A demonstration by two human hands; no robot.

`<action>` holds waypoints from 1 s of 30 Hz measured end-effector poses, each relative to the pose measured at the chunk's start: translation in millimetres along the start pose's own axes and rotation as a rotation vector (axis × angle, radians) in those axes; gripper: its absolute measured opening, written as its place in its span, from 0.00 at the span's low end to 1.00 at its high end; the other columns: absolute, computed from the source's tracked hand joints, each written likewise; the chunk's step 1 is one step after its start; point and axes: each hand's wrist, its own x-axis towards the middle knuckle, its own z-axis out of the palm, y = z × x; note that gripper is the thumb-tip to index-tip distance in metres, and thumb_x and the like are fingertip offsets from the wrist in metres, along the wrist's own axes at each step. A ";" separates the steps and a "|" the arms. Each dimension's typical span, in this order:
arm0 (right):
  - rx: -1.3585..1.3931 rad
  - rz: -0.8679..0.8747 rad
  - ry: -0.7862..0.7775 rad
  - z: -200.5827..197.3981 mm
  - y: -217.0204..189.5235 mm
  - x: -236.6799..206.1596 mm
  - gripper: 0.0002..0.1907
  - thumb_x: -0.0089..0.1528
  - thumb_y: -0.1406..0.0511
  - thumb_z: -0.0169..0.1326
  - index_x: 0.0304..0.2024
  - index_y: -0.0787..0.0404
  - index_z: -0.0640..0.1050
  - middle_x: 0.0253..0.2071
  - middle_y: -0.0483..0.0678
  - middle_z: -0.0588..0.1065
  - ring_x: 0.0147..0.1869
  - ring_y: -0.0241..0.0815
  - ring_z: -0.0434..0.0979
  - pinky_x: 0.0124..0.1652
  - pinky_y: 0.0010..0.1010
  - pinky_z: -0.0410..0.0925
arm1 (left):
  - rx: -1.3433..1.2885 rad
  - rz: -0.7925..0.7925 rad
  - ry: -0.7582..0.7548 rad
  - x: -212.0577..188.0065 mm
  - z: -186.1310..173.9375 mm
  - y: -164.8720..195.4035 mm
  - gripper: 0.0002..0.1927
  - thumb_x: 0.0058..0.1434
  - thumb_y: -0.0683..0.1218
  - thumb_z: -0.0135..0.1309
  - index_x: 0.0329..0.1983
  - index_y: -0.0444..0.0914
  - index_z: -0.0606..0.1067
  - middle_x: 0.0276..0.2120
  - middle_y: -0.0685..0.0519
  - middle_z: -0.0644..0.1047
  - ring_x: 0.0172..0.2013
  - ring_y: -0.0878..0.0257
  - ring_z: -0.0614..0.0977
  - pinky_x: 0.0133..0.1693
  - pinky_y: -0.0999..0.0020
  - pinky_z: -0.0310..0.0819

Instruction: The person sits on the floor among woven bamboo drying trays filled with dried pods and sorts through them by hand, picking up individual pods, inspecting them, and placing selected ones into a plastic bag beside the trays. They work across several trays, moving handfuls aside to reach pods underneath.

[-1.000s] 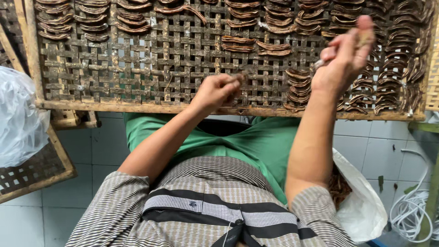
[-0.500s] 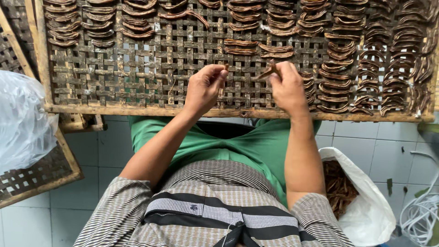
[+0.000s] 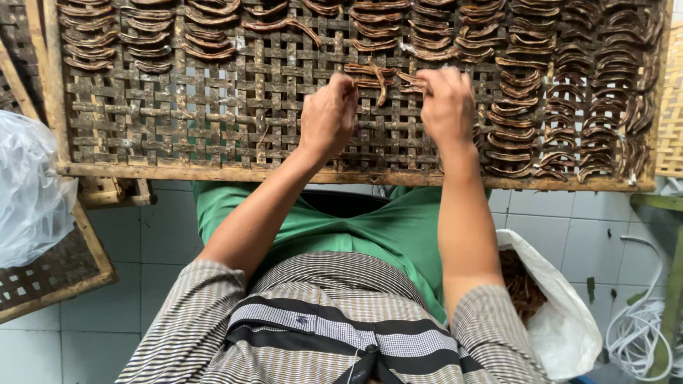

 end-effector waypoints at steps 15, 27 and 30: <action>-0.055 -0.193 0.034 24.5 -2.1 14.3 0.16 0.62 0.78 0.51 0.46 0.55 0.80 0.46 0.47 0.74 0.51 0.48 0.73 0.51 0.40 0.66 | 0.224 0.197 0.095 78.3 42.1 -1.4 0.10 0.65 0.41 0.50 0.47 0.40 0.78 0.40 0.50 0.76 0.42 0.54 0.77 0.44 0.57 0.68; 0.318 0.194 0.097 5.8 5.8 5.6 0.04 0.73 0.66 0.45 0.49 0.60 0.70 0.39 0.44 0.74 0.41 0.39 0.75 0.41 0.35 0.69 | 0.616 0.280 -0.157 94.0 61.2 -3.7 0.09 0.57 0.40 0.53 0.41 0.37 0.73 0.41 0.47 0.73 0.45 0.54 0.74 0.46 0.55 0.63; 0.656 0.482 0.205 -2.1 19.9 19.2 0.09 0.74 0.61 0.45 0.52 0.58 0.69 0.35 0.42 0.74 0.33 0.34 0.74 0.32 0.29 0.69 | 0.253 0.168 -0.026 82.8 53.1 -15.1 0.14 0.60 0.34 0.49 0.47 0.41 0.70 0.37 0.52 0.73 0.41 0.57 0.75 0.48 0.55 0.66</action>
